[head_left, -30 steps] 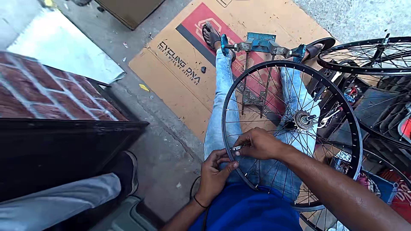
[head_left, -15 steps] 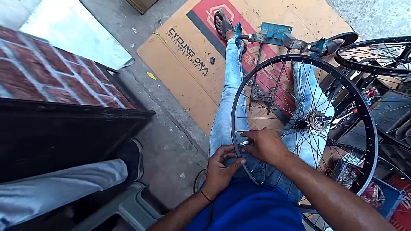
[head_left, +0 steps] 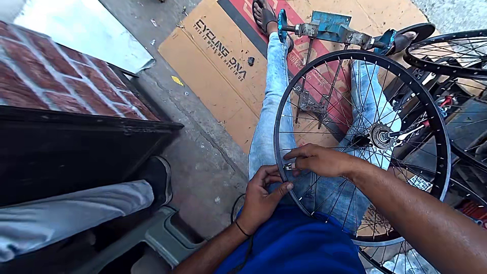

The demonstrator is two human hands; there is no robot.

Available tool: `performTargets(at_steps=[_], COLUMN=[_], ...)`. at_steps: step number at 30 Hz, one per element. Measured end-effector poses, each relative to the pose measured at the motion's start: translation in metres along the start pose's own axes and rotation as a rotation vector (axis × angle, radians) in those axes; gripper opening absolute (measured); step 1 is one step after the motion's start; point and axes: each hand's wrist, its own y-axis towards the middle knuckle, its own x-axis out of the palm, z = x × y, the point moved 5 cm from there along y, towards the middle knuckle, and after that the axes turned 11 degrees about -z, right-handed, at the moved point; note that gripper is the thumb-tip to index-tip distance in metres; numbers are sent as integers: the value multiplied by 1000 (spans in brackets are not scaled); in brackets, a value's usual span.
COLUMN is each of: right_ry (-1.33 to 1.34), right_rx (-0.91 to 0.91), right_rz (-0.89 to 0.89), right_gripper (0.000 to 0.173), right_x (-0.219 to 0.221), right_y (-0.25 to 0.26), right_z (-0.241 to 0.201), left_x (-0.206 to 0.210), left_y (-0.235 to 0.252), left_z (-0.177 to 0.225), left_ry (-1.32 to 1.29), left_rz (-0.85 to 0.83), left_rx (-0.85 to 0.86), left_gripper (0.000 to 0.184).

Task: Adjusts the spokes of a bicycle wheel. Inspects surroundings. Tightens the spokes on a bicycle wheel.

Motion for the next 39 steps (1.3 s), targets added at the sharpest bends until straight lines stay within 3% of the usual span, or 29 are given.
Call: performTargets(at_steps=[5, 9, 18, 21, 24, 26, 28, 30, 33, 36, 39], right_ry=[95, -66, -189, -381, -652, -773, -782, -632, -414, -250, -202], right_rx=[91, 106, 65, 79, -113, -186, -154, -118, -211, -193, -148], right_rz=[7, 111, 148, 342, 691, 759, 659, 402, 123, 70, 110], right_gripper=[44, 42, 37, 26, 9, 8, 8, 16, 22, 14, 33], right_x=[0, 0, 0, 7, 25, 32, 30, 19, 0, -7, -6], right_y=[8, 12, 9, 4, 7, 9, 9, 4, -7, -2, 6], right_z=[4, 12, 12, 8, 0, -2, -2, 3, 5, 4, 6], left_x=[-3, -3, -3, -3, -3, -3, -3, -2, 3, 5, 2], left_y=[0, 1, 1, 2, 1, 1, 0, 0, 0, -3, -1], left_z=[-4, -2, 3, 3, 2, 1, 2, 3, 5, 9, 6], left_ry=[-31, -31, -25, -22, -18, -18, -28, -39, -70, -60, -52], left_rz=[14, 3, 4, 4, 6, 10, 7, 3, -12, -16, -16], left_rx=[-31, -32, -33, -33, -29, -22, -20, -25, -2, -16, -37], left_gripper=[44, 45, 45, 45, 45, 46, 46, 46, 47, 46, 43])
